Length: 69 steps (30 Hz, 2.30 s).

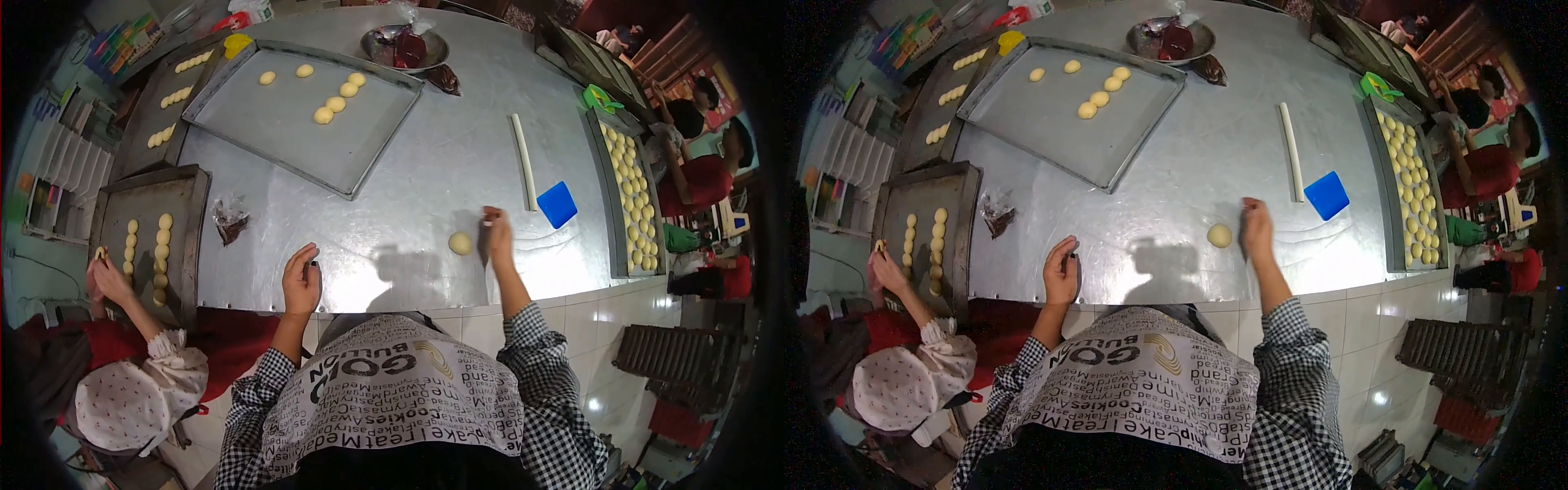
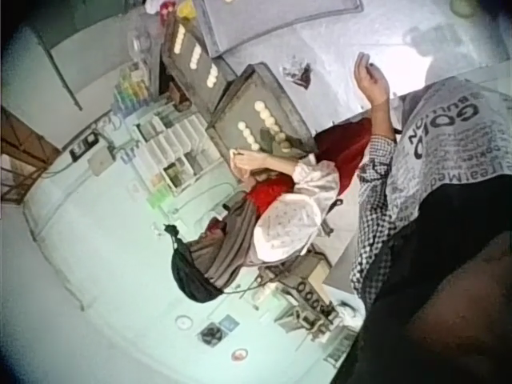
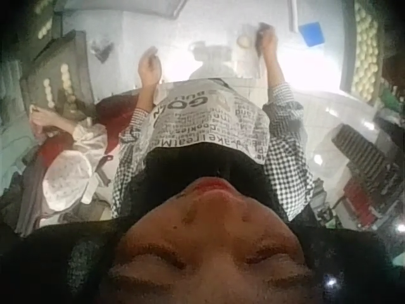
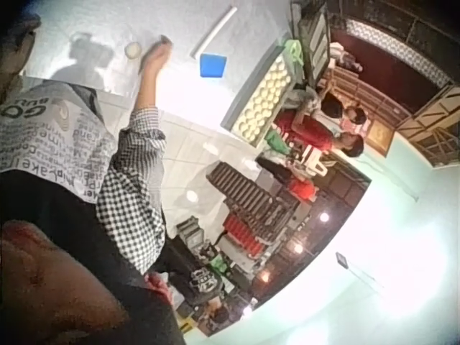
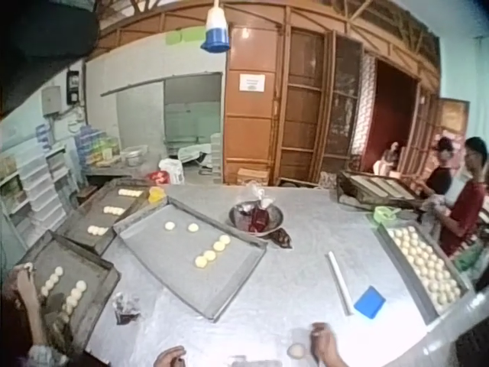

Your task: Preparing and filling dough balls with chocolate and bananas on a production floor.

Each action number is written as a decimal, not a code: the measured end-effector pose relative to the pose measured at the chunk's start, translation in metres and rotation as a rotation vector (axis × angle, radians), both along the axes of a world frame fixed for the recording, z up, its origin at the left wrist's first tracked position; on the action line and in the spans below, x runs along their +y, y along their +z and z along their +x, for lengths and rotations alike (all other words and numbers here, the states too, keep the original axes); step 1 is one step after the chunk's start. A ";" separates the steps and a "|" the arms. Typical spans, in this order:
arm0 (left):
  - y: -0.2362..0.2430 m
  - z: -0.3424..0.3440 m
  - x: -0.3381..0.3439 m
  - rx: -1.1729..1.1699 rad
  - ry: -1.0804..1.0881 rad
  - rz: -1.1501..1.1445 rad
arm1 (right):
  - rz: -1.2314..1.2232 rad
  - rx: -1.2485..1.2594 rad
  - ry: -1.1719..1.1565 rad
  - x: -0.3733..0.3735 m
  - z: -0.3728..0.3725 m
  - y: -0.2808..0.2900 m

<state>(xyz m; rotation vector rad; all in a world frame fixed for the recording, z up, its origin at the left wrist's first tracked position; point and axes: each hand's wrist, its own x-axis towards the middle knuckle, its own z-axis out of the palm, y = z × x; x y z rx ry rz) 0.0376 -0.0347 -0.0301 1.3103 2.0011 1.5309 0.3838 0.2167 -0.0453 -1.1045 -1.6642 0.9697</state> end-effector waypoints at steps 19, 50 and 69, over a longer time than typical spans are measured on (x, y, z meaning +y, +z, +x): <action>-0.058 -0.087 -0.215 -0.165 0.711 0.179 | -0.734 -0.011 0.452 -0.019 -0.074 0.078; -0.002 -0.219 -0.281 -0.923 0.749 0.085 | 0.198 -0.517 1.205 -0.207 -0.803 0.083; 0.097 -0.470 -0.332 1.325 0.573 -1.435 | 0.470 -0.649 1.171 -0.286 -0.921 0.046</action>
